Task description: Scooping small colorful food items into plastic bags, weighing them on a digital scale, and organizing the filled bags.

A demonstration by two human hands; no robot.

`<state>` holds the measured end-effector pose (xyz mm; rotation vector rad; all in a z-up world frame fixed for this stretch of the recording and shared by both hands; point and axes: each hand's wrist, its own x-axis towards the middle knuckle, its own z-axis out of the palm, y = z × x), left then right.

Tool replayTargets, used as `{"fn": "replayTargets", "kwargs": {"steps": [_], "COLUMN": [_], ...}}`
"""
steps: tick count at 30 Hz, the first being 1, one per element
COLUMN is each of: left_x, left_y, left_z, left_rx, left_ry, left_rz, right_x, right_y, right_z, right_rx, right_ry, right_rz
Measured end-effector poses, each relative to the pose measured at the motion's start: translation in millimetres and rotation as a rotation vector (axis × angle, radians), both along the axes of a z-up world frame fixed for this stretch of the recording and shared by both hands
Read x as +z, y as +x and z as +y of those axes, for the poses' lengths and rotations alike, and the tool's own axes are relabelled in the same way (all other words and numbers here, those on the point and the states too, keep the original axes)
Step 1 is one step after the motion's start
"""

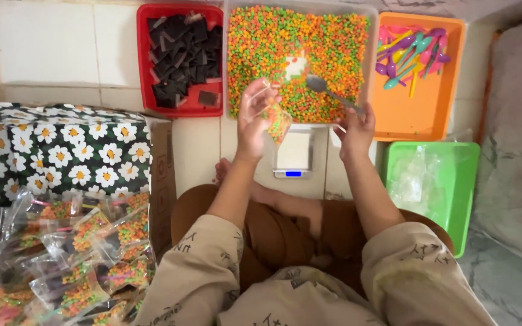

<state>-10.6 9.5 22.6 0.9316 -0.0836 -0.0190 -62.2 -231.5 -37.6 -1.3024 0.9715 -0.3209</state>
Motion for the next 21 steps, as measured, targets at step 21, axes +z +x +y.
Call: {"fn": "replayTargets", "kwargs": {"steps": [21], "left_x": [179.3], "left_y": [-218.5], "left_z": [42.5], "left_rx": [-0.214], "left_ry": [0.406], "left_rz": [-0.404], "right_x": [257.7], "right_y": [-194.7], "right_z": [125.0], "right_rx": [0.665], "right_ry": [-0.469], "right_rz": [-0.667]}}
